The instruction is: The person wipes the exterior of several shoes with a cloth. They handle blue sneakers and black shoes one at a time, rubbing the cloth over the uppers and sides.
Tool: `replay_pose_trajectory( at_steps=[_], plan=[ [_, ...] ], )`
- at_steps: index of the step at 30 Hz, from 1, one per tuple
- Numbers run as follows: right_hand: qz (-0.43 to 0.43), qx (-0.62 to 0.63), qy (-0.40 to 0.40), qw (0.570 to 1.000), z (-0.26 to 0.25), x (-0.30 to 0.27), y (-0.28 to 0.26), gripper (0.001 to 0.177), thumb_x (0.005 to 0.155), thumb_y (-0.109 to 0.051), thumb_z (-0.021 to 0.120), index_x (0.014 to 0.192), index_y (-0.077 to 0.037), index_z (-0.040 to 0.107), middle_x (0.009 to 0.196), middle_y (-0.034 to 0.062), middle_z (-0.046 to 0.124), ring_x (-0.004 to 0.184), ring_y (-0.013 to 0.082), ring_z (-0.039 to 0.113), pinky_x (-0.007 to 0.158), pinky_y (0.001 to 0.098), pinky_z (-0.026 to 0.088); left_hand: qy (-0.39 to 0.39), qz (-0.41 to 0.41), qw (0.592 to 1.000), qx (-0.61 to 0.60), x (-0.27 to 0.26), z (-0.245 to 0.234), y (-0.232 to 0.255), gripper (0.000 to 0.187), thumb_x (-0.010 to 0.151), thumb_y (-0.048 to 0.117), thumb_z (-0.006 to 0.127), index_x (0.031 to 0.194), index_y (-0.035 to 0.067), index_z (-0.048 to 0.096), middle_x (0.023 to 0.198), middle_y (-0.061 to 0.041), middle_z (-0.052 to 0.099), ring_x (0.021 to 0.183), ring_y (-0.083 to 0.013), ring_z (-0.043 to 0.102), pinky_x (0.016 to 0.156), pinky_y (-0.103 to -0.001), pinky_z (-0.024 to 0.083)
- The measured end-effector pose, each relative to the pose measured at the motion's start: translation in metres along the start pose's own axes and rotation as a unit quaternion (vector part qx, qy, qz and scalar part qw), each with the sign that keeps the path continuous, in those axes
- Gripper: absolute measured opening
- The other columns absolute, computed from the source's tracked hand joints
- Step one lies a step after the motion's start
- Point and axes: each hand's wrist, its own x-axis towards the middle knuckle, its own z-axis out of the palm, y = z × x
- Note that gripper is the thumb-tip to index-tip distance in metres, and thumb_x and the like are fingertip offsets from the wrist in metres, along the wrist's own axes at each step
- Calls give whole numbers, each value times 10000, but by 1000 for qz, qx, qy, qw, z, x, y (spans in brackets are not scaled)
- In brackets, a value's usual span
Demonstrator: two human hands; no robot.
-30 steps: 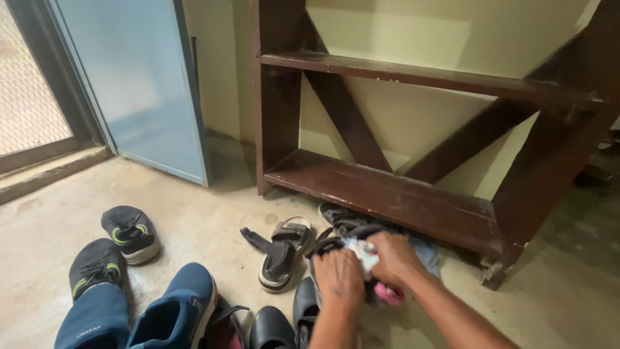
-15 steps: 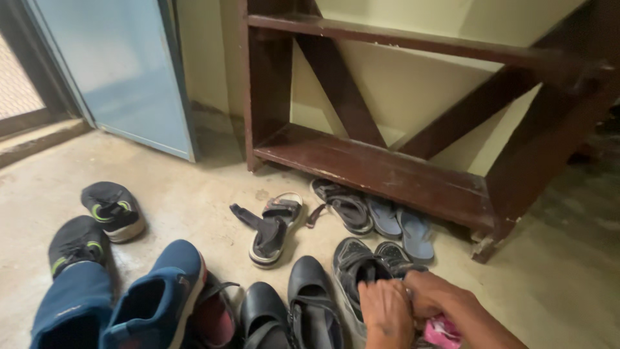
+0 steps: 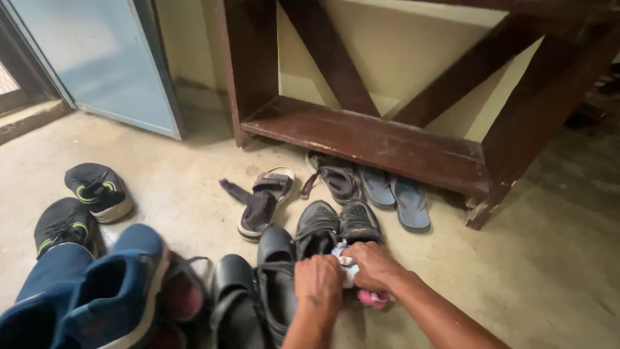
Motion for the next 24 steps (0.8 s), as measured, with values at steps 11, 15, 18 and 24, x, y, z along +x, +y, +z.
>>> replay_pose_trajectory(
  at_steps=[11, 15, 18, 24],
  plan=[
    [45, 205, -201, 957, -57, 12, -17, 334, 638, -37, 835, 967, -72, 790, 882, 14, 790, 778, 108, 669, 709, 320, 557, -67, -80, 954, -283, 16, -66, -25, 385, 760, 303, 771, 998, 1, 751, 994, -269, 704, 1008, -366, 728, 875, -432, 599],
    [137, 324, 47, 935, -82, 23, -16, 373, 637, -106, 846, 1002, -61, 787, 901, 23, 795, 784, 124, 707, 722, 298, 570, 180, -157, 913, -331, 8, -60, -7, 444, 812, 336, 671, 1169, 83, 749, 1181, -201, 726, 1156, -346, 667, 1016, -420, 515],
    [113, 347, 227, 903, -71, 46, -19, 378, 708, -196, 829, 1054, -62, 763, 926, 58, 780, 806, 155, 702, 725, 318, 559, 267, -114, 915, -281, 10, -46, -8, 733, 786, 409, 684, 1372, -7, 539, 1392, -228, 583, 1300, -364, 513, 1073, -443, 408],
    [3, 78, 213, 974, 22, 86, -42, 409, 846, -187, 734, 1251, -136, 751, 1205, 178, 700, 1128, 311, 646, 956, 432, 482, 206, 15, 977, -44, 15, -11, -22, 963, 852, 624, 703, 1502, -16, 395, 1538, -265, 387, 1480, -422, 286, 1215, -528, 174]
  ],
)
